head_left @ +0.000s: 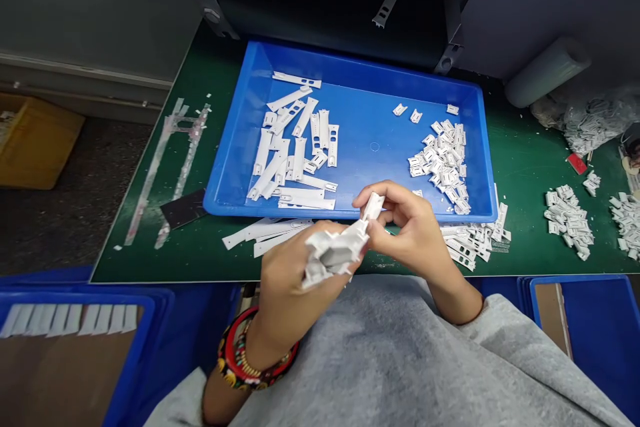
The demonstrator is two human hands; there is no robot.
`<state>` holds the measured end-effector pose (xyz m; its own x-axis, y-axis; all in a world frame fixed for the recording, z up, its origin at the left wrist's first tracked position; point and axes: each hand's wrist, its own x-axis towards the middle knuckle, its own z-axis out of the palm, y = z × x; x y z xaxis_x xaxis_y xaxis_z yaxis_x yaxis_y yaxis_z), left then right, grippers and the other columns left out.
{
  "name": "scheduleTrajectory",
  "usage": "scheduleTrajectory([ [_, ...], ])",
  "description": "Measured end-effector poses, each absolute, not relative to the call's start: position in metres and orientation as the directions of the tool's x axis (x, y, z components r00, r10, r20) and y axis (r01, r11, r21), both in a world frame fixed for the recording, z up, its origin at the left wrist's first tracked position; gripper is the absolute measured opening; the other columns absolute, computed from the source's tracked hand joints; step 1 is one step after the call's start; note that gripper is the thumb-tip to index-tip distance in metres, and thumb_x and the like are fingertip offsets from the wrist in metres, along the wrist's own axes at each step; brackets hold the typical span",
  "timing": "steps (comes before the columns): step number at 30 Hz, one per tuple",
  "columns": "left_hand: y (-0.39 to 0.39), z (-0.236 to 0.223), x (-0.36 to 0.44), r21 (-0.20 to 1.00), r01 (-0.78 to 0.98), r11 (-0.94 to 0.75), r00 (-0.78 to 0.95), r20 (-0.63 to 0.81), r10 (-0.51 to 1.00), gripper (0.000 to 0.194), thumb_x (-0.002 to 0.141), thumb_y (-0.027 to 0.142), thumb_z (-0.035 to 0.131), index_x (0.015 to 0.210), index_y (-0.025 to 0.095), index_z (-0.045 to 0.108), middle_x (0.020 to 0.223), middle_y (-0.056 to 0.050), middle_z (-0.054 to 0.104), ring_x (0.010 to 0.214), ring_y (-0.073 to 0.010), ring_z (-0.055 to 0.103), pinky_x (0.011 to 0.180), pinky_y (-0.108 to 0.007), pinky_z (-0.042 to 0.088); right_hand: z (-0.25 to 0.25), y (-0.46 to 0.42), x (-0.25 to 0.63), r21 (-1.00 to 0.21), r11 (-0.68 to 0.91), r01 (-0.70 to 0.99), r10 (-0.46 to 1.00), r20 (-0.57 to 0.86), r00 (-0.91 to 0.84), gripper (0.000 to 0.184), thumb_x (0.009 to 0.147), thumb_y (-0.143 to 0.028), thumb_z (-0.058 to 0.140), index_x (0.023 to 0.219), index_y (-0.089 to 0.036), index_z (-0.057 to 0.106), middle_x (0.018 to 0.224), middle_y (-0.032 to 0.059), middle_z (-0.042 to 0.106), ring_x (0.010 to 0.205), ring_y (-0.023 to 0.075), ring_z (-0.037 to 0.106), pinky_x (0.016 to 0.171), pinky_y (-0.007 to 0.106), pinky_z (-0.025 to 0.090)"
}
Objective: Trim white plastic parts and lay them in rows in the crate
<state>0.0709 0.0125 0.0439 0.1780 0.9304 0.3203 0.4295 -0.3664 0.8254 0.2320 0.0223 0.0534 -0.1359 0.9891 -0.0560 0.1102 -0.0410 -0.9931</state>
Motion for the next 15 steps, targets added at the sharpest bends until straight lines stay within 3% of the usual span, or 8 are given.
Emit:
scheduleTrajectory([
  [3,0.009,0.039,0.069,0.766,0.419,-0.489,0.255,0.417,0.872,0.012,0.079,0.02,0.067,0.09,0.026,0.069,0.077,0.002,0.073,0.063,-0.0168,0.066,0.058,-0.027,0.054,0.051,0.022,0.23,-0.987,-0.023,0.156,0.993,-0.041,-0.109,0.02,0.074,-0.011,0.053,0.089,-0.02,0.063,0.075,-0.0027,0.054,0.058,0.0073,0.046,0.052,0.02,0.041],
  [5,0.008,0.039,0.07,0.774,0.423,-0.47,0.23,0.41,0.882,0.009,0.079,0.021,0.069,0.087,0.025,0.068,0.073,0.003,0.072,0.059,-0.0154,0.065,0.057,-0.026,0.054,0.051,0.021,0.231,-0.991,-0.022,0.131,0.992,-0.038,-0.124,0.024,0.076,-0.011,0.05,0.093,-0.02,0.064,0.079,-0.001,0.057,0.063,0.0088,0.049,0.055,0.021,0.043],
  [7,0.008,0.041,0.072,0.826,0.416,-0.38,0.16,0.345,0.925,0.006,0.076,0.027,0.073,0.077,0.024,0.067,0.062,0.005,0.069,0.05,-0.0146,0.062,0.05,-0.026,0.053,0.052,0.019,0.233,-0.996,-0.048,0.073,0.985,-0.059,-0.165,0.029,0.078,-0.013,0.049,0.101,-0.021,0.065,0.085,0.0008,0.059,0.066,0.0096,0.05,0.056,0.022,0.045],
  [10,0.01,0.045,0.074,0.924,0.318,-0.211,0.098,0.189,0.977,0.019,0.071,0.033,0.076,0.06,0.024,0.064,0.048,0.005,0.063,0.04,-0.0157,0.058,0.039,-0.028,0.05,0.055,0.016,0.238,-0.996,-0.091,0.013,0.973,-0.092,-0.21,0.034,0.081,-0.016,0.05,0.112,-0.023,0.064,0.098,0.0029,0.061,0.068,0.0094,0.051,0.056,0.022,0.047],
  [15,0.013,0.048,0.075,0.974,0.225,-0.032,0.083,0.013,0.996,0.014,0.069,0.031,0.076,0.063,0.022,0.066,0.046,0.004,0.063,0.031,-0.0151,0.053,0.031,-0.027,0.045,0.055,0.016,0.24,-0.995,-0.097,0.021,0.968,-0.099,-0.228,0.035,0.082,-0.022,0.056,0.117,-0.025,0.062,0.116,0.0041,0.06,0.071,0.0092,0.053,0.056,0.021,0.048],
])
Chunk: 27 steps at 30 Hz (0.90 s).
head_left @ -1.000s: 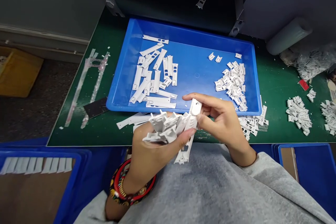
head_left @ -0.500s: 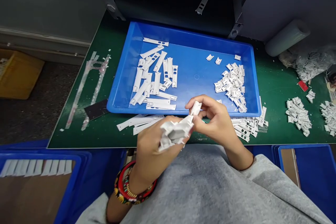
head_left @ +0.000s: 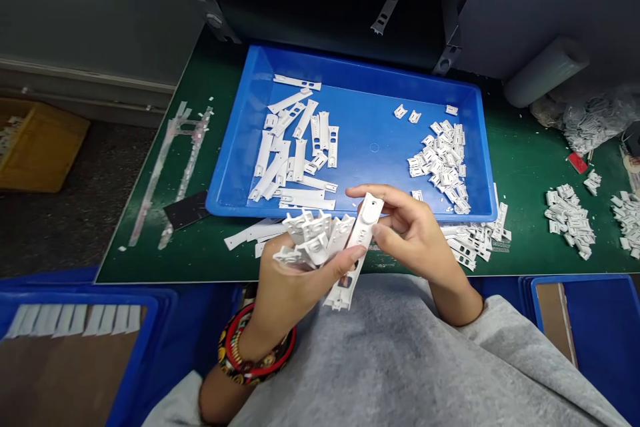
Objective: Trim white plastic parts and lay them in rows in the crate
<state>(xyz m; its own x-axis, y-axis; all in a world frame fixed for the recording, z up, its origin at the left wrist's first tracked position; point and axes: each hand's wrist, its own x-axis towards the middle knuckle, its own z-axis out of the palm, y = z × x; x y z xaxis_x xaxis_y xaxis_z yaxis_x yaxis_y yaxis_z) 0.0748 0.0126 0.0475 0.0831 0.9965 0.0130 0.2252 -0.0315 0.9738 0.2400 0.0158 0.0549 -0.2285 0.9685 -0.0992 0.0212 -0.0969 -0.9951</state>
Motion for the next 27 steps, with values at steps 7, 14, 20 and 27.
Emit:
scheduleTrajectory([
  [7,0.018,0.041,0.077,0.907,0.35,-0.233,0.146,0.193,0.97,0.025,0.067,0.034,0.077,0.055,0.023,0.058,0.044,0.006,0.06,0.037,-0.0151,0.055,0.038,-0.027,0.048,0.037,0.018,0.241,-0.995,-0.075,-0.07,0.976,-0.059,-0.21,0.027,0.078,-0.018,0.055,0.104,-0.022,0.062,0.099,0.002,0.062,0.076,0.0111,0.056,0.062,0.022,0.051],
  [14,0.017,0.023,0.095,0.97,0.206,-0.131,0.215,0.086,0.973,0.014,0.067,0.029,0.077,0.061,0.022,0.066,0.047,0.004,0.064,0.036,-0.0162,0.057,0.036,-0.026,0.048,0.02,0.01,0.252,-0.973,-0.183,-0.138,0.971,-0.158,-0.179,0.023,0.079,-0.023,0.056,0.101,-0.019,0.06,0.09,0.0017,0.06,0.075,0.0115,0.055,0.066,0.023,0.051],
  [20,0.009,0.009,0.107,0.973,0.228,-0.035,0.203,-0.013,0.979,0.024,0.072,0.031,0.071,0.054,0.019,0.062,0.045,0.002,0.063,0.038,-0.0151,0.058,0.04,-0.024,0.048,0.011,-0.004,0.256,-0.986,-0.138,-0.095,0.986,-0.129,-0.102,0.025,0.089,-0.037,0.052,0.105,-0.019,0.059,0.097,0.0042,0.058,0.086,0.0149,0.058,0.076,0.027,0.051],
  [27,0.022,0.012,0.101,0.96,0.279,0.03,0.116,-0.064,0.991,0.018,0.08,0.032,0.064,0.082,0.015,0.069,0.048,0.005,0.056,0.038,-0.0091,0.049,0.044,-0.022,0.044,0.01,-0.015,0.252,-0.983,-0.017,0.182,0.996,0.0,0.091,0.025,0.101,-0.034,0.032,0.102,-0.02,0.053,0.085,0.002,0.06,0.077,0.0145,0.059,0.076,0.028,0.047],
])
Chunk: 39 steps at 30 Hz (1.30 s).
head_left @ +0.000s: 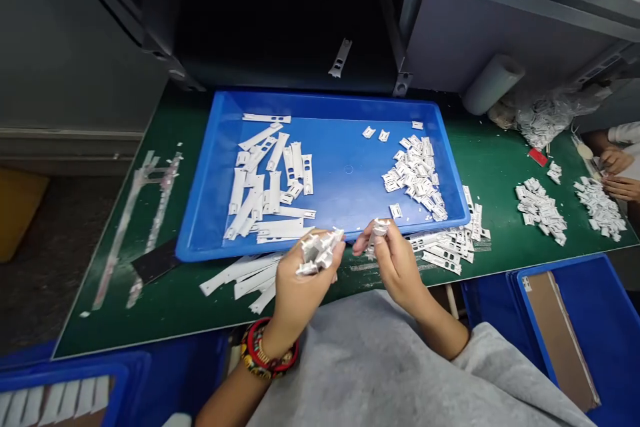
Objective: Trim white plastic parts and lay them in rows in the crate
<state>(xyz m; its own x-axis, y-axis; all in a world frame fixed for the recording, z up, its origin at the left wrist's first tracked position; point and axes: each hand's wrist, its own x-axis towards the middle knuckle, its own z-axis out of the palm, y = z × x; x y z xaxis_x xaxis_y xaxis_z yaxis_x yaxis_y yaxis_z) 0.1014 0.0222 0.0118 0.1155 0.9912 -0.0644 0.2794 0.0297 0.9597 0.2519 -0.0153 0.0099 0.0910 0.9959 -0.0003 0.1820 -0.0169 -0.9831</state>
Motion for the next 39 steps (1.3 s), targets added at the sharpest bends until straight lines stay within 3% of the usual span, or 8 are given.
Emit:
scheduleTrajectory([
  [6,0.039,0.025,0.104,0.967,0.253,0.018,0.18,-0.066,0.981,0.033,0.074,0.032,0.069,0.101,0.013,0.071,0.073,-0.003,0.07,0.054,-0.0146,0.061,0.052,-0.025,0.05,0.017,-0.014,0.249,-0.961,-0.088,0.262,0.995,-0.096,-0.019,0.023,0.098,-0.03,0.04,0.114,-0.021,0.054,0.079,-0.0005,0.055,0.07,0.0137,0.051,0.07,0.026,0.042],
  [13,0.045,0.016,0.104,0.937,0.305,-0.171,0.259,0.091,0.961,0.027,0.076,0.029,0.067,0.098,0.016,0.074,0.089,-0.006,0.072,0.078,-0.0202,0.068,0.07,-0.028,0.054,0.007,-0.013,0.242,-0.977,-0.215,-0.002,0.964,-0.212,-0.162,0.017,0.095,-0.021,0.032,0.098,-0.022,0.049,0.077,-0.002,0.043,0.059,0.0107,0.038,0.054,0.022,0.037],
  [16,0.046,0.019,0.105,0.918,0.335,-0.211,0.301,0.108,0.948,0.027,0.077,0.025,0.064,0.1,0.015,0.073,0.087,-0.005,0.068,0.074,-0.0168,0.065,0.068,-0.025,0.052,0.01,-0.011,0.237,-0.982,-0.146,0.118,0.98,-0.16,-0.118,0.017,0.095,-0.02,0.033,0.103,-0.021,0.048,0.086,0.0013,0.05,0.077,0.0145,0.05,0.075,0.028,0.047],
  [20,0.046,0.02,0.106,0.908,0.342,-0.244,0.299,0.141,0.944,0.025,0.077,0.02,0.061,0.097,0.014,0.073,0.082,-0.003,0.066,0.069,-0.0136,0.062,0.063,-0.022,0.049,0.016,-0.011,0.231,-0.965,-0.03,0.26,0.988,-0.068,-0.135,0.041,0.089,-0.013,0.036,0.13,-0.019,0.035,0.116,0.0106,0.051,0.11,0.0203,0.049,0.103,0.041,0.039],
  [24,0.049,0.015,0.102,0.904,0.352,-0.244,0.244,0.163,0.956,0.014,0.076,0.021,0.058,0.074,0.015,0.07,0.068,-0.001,0.062,0.06,-0.013,0.057,0.057,-0.022,0.046,0.015,-0.012,0.232,-0.979,-0.111,0.169,0.967,-0.146,-0.209,0.027,0.085,-0.012,0.04,0.11,-0.021,0.045,0.09,0.0028,0.049,0.079,0.0152,0.049,0.079,0.033,0.047],
  [30,0.059,0.012,0.092,0.899,0.387,-0.208,0.333,0.074,0.94,0.013,0.073,0.025,0.06,0.066,0.016,0.066,0.062,-0.001,0.063,0.058,-0.0146,0.056,0.056,-0.024,0.046,0.01,-0.002,0.24,-0.793,-0.459,-0.401,0.87,-0.31,-0.383,0.011,0.075,-0.015,0.042,0.084,-0.021,0.044,0.078,-0.0034,0.042,0.052,0.0056,0.032,0.044,0.018,0.027],
  [34,0.06,0.016,0.096,0.907,0.363,-0.212,0.394,0.057,0.917,0.018,0.073,0.027,0.064,0.084,0.015,0.072,0.08,-0.004,0.07,0.068,-0.0161,0.062,0.061,-0.024,0.049,0.008,-0.001,0.238,-0.806,-0.442,-0.393,0.886,-0.325,-0.331,0.014,0.077,-0.018,0.046,0.09,-0.022,0.043,0.079,-0.0035,0.045,0.054,0.0062,0.037,0.044,0.018,0.03],
  [39,0.055,0.016,0.105,0.902,0.369,-0.226,0.391,0.07,0.918,0.01,0.071,0.02,0.059,0.068,0.015,0.067,0.072,-0.003,0.065,0.065,-0.0148,0.059,0.058,-0.022,0.046,0.013,-0.007,0.236,-0.951,-0.297,-0.089,0.928,-0.265,-0.263,0.012,0.089,-0.017,0.039,0.099,-0.023,0.038,0.072,-0.0061,0.043,0.056,0.0079,0.039,0.052,0.021,0.038],
])
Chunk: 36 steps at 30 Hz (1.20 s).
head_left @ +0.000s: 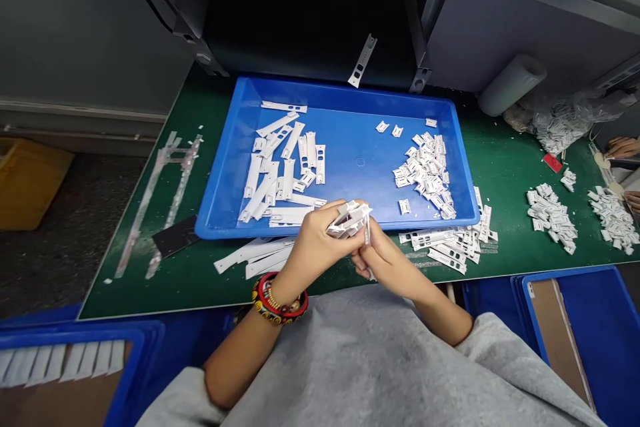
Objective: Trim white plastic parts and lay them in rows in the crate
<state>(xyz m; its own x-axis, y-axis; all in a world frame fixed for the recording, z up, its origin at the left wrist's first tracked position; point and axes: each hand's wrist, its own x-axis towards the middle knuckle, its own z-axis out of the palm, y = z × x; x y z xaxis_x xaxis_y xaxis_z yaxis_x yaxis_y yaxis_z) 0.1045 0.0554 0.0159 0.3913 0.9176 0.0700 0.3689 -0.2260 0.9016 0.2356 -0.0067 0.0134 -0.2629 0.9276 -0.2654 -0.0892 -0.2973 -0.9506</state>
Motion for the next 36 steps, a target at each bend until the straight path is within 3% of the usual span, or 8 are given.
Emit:
scheduleTrajectory([
  [4,0.053,0.015,0.107,0.903,0.35,-0.251,0.405,0.096,0.909,0.009,0.067,0.017,0.058,0.068,0.015,0.066,0.066,0.001,0.057,0.059,-0.012,0.052,0.053,-0.021,0.041,0.013,-0.009,0.238,-0.965,-0.253,0.061,0.923,-0.26,-0.283,0.012,0.089,-0.014,0.038,0.097,-0.023,0.036,0.07,-0.007,0.044,0.056,0.0085,0.044,0.057,0.024,0.042],
  [7,0.057,0.015,0.104,0.913,0.351,-0.21,0.408,0.053,0.911,0.009,0.067,0.018,0.057,0.061,0.015,0.064,0.061,0.001,0.055,0.057,-0.0117,0.05,0.052,-0.021,0.04,0.008,-0.007,0.241,-0.932,-0.326,-0.159,0.896,-0.25,-0.368,0.008,0.087,-0.016,0.041,0.092,-0.023,0.038,0.075,-0.0063,0.043,0.052,0.0063,0.041,0.051,0.023,0.044],
  [10,0.064,0.014,0.098,0.934,0.343,-0.1,0.397,-0.047,0.916,0.013,0.068,0.024,0.059,0.063,0.014,0.067,0.059,-0.001,0.061,0.058,-0.0139,0.054,0.053,-0.023,0.043,0.006,-0.004,0.245,-0.801,-0.448,-0.396,0.849,-0.243,-0.47,0.01,0.081,-0.016,0.046,0.089,-0.021,0.043,0.076,-0.0061,0.044,0.048,0.0044,0.036,0.044,0.02,0.042],
  [15,0.074,0.016,0.09,0.936,0.351,-0.027,0.5,-0.163,0.851,0.02,0.069,0.029,0.061,0.071,0.011,0.07,0.06,-0.002,0.065,0.053,-0.0127,0.052,0.048,-0.022,0.04,0.008,0.002,0.253,-0.65,-0.589,-0.48,0.764,-0.254,-0.593,0.013,0.075,-0.009,0.045,0.083,-0.019,0.048,0.057,-0.0092,0.042,0.041,0.0048,0.037,0.04,0.019,0.042],
  [23,0.08,0.021,0.091,0.866,0.426,-0.262,0.636,-0.08,0.768,0.012,0.069,0.026,0.061,0.067,0.015,0.065,0.062,0.0,0.06,0.059,-0.0134,0.053,0.054,-0.022,0.041,0.005,0.001,0.25,-0.681,-0.523,-0.513,0.827,-0.26,-0.497,0.018,0.073,-0.008,0.045,0.088,-0.019,0.047,0.076,-0.0057,0.051,0.046,0.0033,0.039,0.043,0.022,0.051],
  [30,0.081,0.006,0.097,0.839,0.405,-0.364,0.669,-0.001,0.743,0.017,0.07,0.027,0.057,0.055,0.019,0.056,0.056,0.001,0.055,0.052,-0.013,0.05,0.05,-0.022,0.038,-0.001,-0.006,0.258,-0.766,-0.549,-0.334,0.741,-0.262,-0.618,0.008,0.076,-0.014,0.043,0.079,-0.019,0.049,0.054,-0.0091,0.042,0.041,0.0061,0.044,0.042,0.019,0.042],
  [33,0.075,-0.007,0.096,0.882,0.384,-0.273,0.531,0.032,0.847,0.009,0.068,0.029,0.06,0.067,0.021,0.065,0.066,-0.001,0.066,0.057,-0.0163,0.057,0.053,-0.024,0.045,0.0,-0.014,0.282,-0.826,-0.458,-0.33,0.873,-0.348,-0.341,0.024,0.079,-0.021,0.045,0.102,-0.02,0.053,0.072,-0.0043,0.053,0.046,0.006,0.039,0.039,0.017,0.033],
  [36,0.066,-0.013,0.09,0.916,0.367,-0.158,0.396,0.0,0.918,0.015,0.071,0.033,0.062,0.077,0.023,0.071,0.069,-0.001,0.069,0.058,-0.0178,0.059,0.054,-0.026,0.047,-0.009,-0.026,0.336,-0.96,-0.278,-0.023,0.919,-0.273,0.284,0.039,0.086,-0.027,0.039,0.124,-0.021,0.048,0.083,-0.0007,0.056,0.052,0.0093,0.042,0.045,0.02,0.035],
])
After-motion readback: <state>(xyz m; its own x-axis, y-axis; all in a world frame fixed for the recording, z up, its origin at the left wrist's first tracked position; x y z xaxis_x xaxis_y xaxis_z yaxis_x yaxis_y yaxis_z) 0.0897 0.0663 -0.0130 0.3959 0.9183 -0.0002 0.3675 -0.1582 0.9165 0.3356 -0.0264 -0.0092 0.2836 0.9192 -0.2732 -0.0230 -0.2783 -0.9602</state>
